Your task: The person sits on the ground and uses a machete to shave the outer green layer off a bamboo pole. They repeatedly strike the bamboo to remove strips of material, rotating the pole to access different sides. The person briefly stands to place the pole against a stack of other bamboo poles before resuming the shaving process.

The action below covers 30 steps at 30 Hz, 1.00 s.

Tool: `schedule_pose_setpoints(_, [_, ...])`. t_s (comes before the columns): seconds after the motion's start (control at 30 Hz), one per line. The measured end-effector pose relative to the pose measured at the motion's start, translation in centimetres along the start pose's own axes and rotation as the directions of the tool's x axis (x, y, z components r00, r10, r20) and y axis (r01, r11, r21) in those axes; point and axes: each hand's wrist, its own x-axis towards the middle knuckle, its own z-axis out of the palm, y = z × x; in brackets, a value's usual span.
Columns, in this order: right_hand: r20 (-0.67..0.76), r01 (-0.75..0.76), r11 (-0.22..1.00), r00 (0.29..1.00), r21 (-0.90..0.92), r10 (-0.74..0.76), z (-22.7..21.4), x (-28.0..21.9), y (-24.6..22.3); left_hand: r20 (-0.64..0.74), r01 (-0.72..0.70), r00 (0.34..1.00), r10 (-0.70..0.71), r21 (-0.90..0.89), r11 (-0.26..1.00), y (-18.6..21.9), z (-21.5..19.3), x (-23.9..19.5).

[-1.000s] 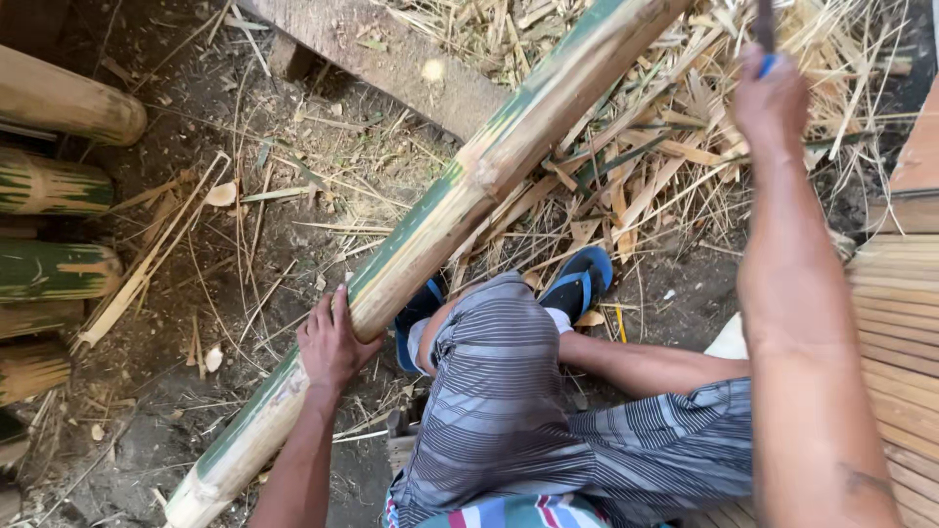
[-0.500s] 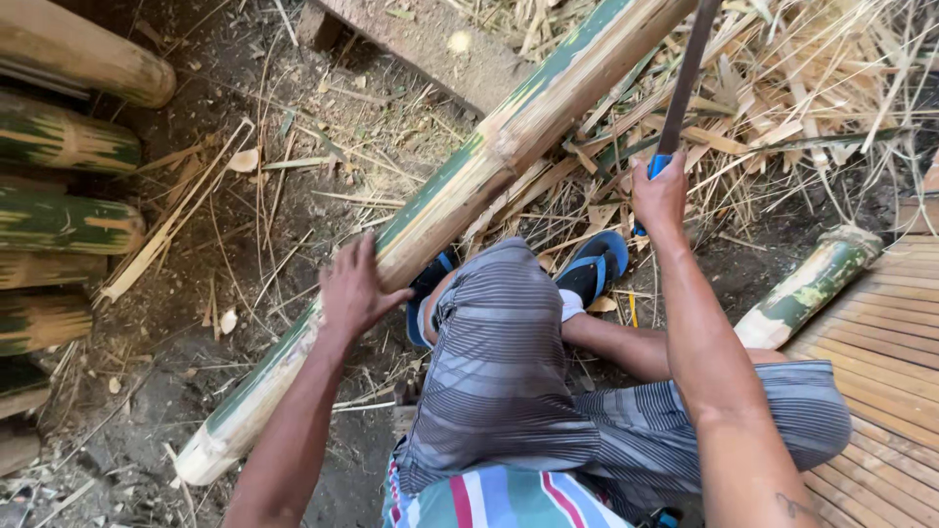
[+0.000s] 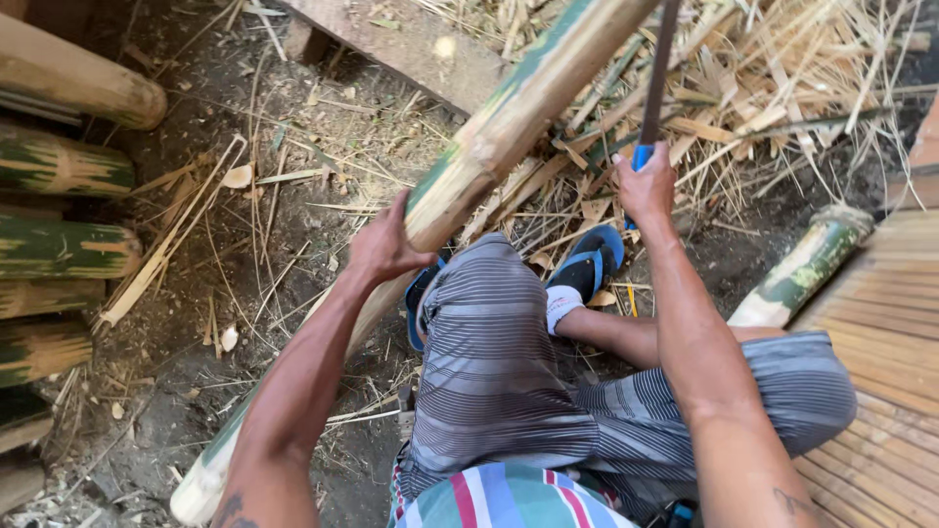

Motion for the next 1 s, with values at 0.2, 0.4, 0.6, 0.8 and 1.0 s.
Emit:
schedule_pose_setpoints(0.2, [0.164,-0.080,0.995,0.984,0.064,0.069,-0.4,-1.2,-2.2,0.014,0.169,0.986,-0.168,-0.082,0.982,-6.2,1.3,-7.0])
schedule_pose_setpoints(0.4, [0.280,0.129,0.986,0.955,-0.101,-0.096,1.7,-3.5,-2.7,0.115,0.276,0.958,-0.262,-0.130,0.952,-15.0,5.5,-13.9])
schedule_pose_setpoints(0.6, [0.293,0.200,0.971,0.943,-0.131,-0.155,2.3,-4.6,-3.9,-0.042,0.098,0.993,-0.112,-0.253,0.963,-14.4,5.3,-12.0])
schedule_pose_setpoints(0.8, [0.166,0.335,0.907,0.939,-0.256,-0.300,-0.4,-4.6,-4.7,-0.299,0.131,0.947,-0.116,0.031,0.991,-5.0,5.8,-3.8])
schedule_pose_setpoints(1.0, [0.409,0.337,0.875,0.894,-0.346,-0.183,-1.7,-5.5,-7.8,-0.445,0.166,0.884,-0.145,0.009,0.986,-4.2,7.5,-3.3])
